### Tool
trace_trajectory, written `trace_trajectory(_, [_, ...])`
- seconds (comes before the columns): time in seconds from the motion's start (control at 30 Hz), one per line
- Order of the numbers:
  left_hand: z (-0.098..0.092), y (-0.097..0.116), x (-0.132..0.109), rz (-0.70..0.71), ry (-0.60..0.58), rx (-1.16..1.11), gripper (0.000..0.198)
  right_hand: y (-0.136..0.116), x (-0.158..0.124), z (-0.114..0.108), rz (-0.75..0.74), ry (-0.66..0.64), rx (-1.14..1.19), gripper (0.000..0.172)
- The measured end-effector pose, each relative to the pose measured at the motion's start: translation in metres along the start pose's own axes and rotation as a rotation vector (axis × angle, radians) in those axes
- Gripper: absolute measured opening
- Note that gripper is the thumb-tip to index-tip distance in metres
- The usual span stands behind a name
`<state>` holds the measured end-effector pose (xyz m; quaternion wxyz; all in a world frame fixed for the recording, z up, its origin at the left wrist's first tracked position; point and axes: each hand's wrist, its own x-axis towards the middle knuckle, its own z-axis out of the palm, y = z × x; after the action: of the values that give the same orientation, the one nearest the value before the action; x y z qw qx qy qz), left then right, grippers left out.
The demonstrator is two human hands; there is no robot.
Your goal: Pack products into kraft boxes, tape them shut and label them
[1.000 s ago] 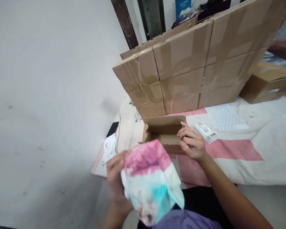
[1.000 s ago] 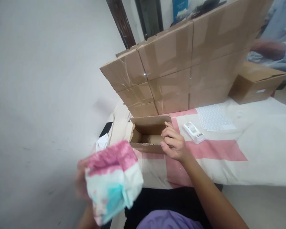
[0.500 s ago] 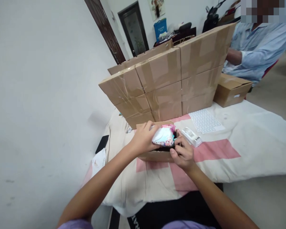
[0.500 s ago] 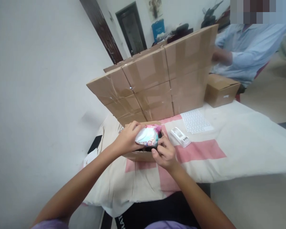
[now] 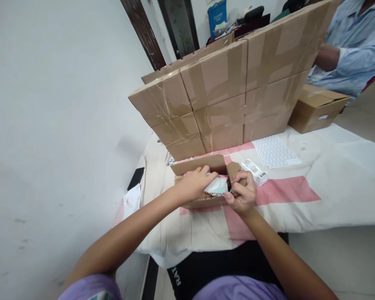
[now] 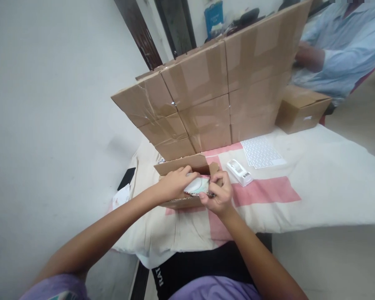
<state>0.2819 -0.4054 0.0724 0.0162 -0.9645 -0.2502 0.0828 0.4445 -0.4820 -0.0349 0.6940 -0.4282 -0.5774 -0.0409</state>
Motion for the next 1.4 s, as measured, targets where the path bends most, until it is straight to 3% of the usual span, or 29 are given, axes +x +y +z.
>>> trace_trajectory(0.13, [-0.002,0.001,-0.003,-0.078,-0.028,-0.042,0.055,0.003,0.002,0.001,0.009,-0.013,0.062,0.044])
trace_trajectory(0.27, [0.004,-0.002,-0.005,-0.100,0.039,-0.210,0.055,0.004,0.004,0.001,0.027,-0.023,0.065,0.045])
trace_trajectory(0.43, [0.003,-0.009,-0.001,-0.105,0.375,-0.548,0.027,0.002,0.005,0.001,0.035,0.012,0.088,0.050])
trace_trajectory(0.47, [0.002,-0.011,0.000,-0.103,0.397,-0.560,0.022,0.002,0.006,0.001,0.040,0.014,0.092,0.050])
trace_trajectory(0.5, [0.001,-0.014,0.001,-0.102,0.376,-0.549,0.019,0.002,0.006,0.001,0.047,0.016,0.094,0.050])
trace_trajectory(0.57, [0.000,-0.021,0.001,-0.076,0.220,-0.471,0.023,0.004,0.006,0.001,0.057,0.022,0.100,0.049])
trace_trajectory(0.67, [-0.004,-0.029,-0.002,-0.012,-0.061,-0.327,0.041,0.009,0.005,0.001,0.052,0.042,0.116,0.048])
trace_trajectory(0.73, [-0.012,-0.034,-0.007,0.019,-0.160,-0.290,0.051,0.014,0.001,0.000,0.054,0.055,0.131,0.044])
trace_trajectory(0.83, [-0.029,-0.044,-0.019,-0.035,-0.125,-0.290,0.051,0.018,-0.006,-0.001,0.098,0.082,0.154,0.032])
trace_trajectory(0.93, [-0.039,-0.059,-0.035,-0.152,-0.112,-0.237,0.025,0.018,-0.010,-0.004,0.187,0.101,0.183,0.030])
trace_trajectory(1.0, [-0.034,-0.069,-0.045,-0.119,-0.118,-0.218,0.011,0.017,-0.009,-0.007,0.216,0.070,0.219,0.027])
trace_trajectory(1.07, [-0.020,-0.075,-0.052,-0.004,-0.087,-0.197,0.018,0.017,-0.006,-0.008,0.202,0.046,0.243,0.008])
trace_trajectory(1.1, [-0.013,-0.077,-0.055,0.046,-0.069,-0.170,0.022,0.017,-0.004,-0.007,0.190,0.045,0.241,0.009])
trace_trajectory(1.2, [0.007,-0.080,-0.063,0.088,-0.034,-0.031,0.032,0.018,-0.003,-0.001,0.147,0.072,0.224,0.052])
trace_trajectory(1.27, [0.015,-0.082,-0.070,0.090,0.029,0.029,0.036,0.021,-0.006,0.004,0.119,0.078,0.226,0.065])
trace_trajectory(1.33, [0.023,-0.086,-0.083,0.074,0.184,0.007,0.038,0.025,-0.012,0.008,0.104,0.073,0.215,0.068])
trace_trajectory(1.4, [0.039,-0.089,-0.102,-0.028,0.428,-0.109,0.038,0.030,-0.019,0.010,0.124,0.058,0.218,0.069])
